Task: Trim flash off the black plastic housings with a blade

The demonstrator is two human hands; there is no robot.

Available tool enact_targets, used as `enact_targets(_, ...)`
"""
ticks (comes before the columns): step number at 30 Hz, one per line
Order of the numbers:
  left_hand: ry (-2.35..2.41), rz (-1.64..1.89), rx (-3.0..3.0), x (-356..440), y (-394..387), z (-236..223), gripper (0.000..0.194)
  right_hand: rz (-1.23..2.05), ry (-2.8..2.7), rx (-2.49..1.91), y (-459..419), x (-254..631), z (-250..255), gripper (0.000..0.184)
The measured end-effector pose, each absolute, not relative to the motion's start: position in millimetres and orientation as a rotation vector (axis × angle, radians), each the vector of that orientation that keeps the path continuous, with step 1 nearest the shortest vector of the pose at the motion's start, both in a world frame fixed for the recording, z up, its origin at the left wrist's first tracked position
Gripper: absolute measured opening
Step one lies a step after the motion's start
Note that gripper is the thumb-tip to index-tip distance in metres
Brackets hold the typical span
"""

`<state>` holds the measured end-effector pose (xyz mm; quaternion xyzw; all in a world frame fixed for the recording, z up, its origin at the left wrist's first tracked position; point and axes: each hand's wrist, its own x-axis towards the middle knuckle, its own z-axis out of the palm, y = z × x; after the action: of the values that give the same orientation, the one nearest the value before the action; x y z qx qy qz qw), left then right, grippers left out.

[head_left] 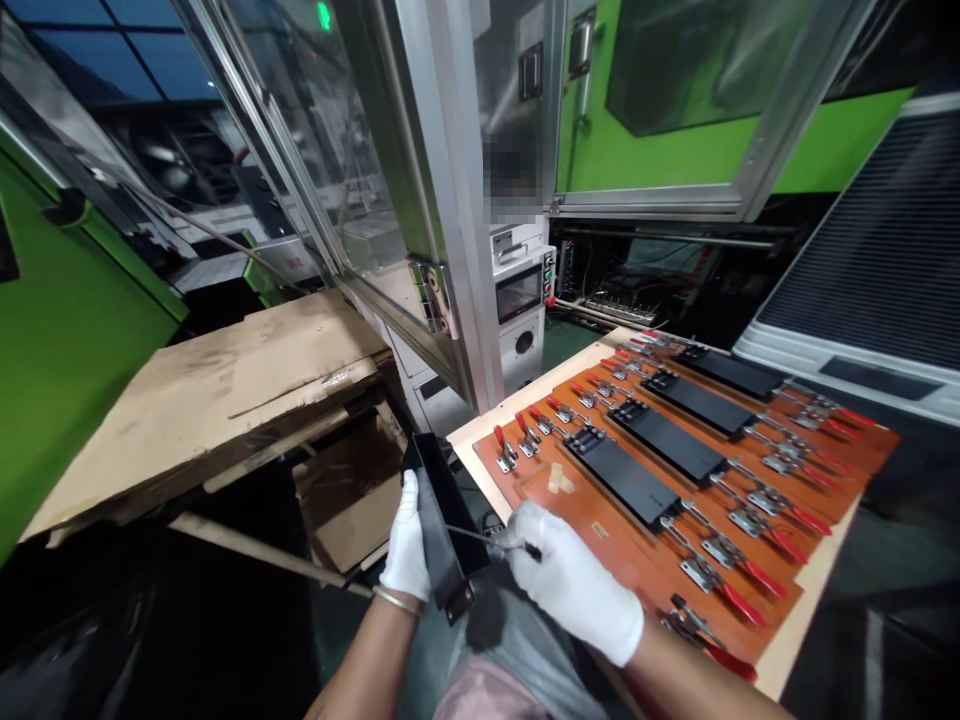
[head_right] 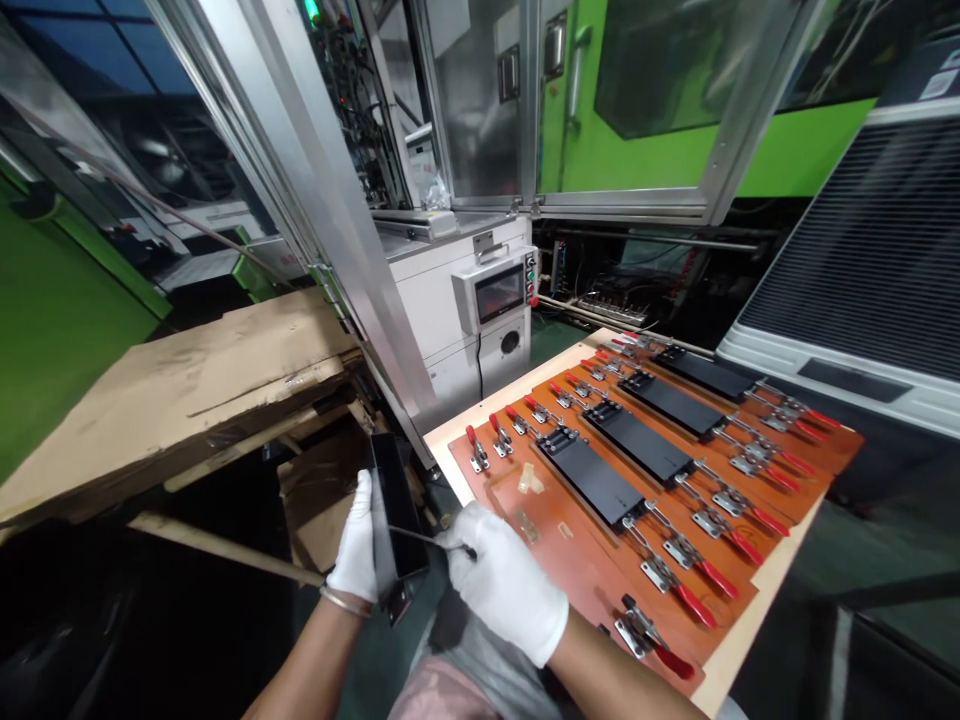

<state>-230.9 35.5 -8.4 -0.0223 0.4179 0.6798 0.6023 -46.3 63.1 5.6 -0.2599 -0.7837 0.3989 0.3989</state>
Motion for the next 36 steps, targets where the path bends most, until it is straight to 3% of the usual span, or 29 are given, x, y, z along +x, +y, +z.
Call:
enact_targets(7,0.973,1.54,-0.063,-223.4,40.1,-0.7,0.039,1.207,-1.992,-0.619,57.9,-36.6,9.8,0.022)
enact_targets(28,0.998,1.432,-0.048,-223.7,36.9,-11.2,0.041,1.271,-1.938,-0.548,61.3,-30.9,-3.5,0.022)
enact_targets(36,1.023,1.317,0.015,-212.5,28.4,-11.2,0.044,1.095,-1.966,-0.456,73.5,-31.4,-11.4,0.027)
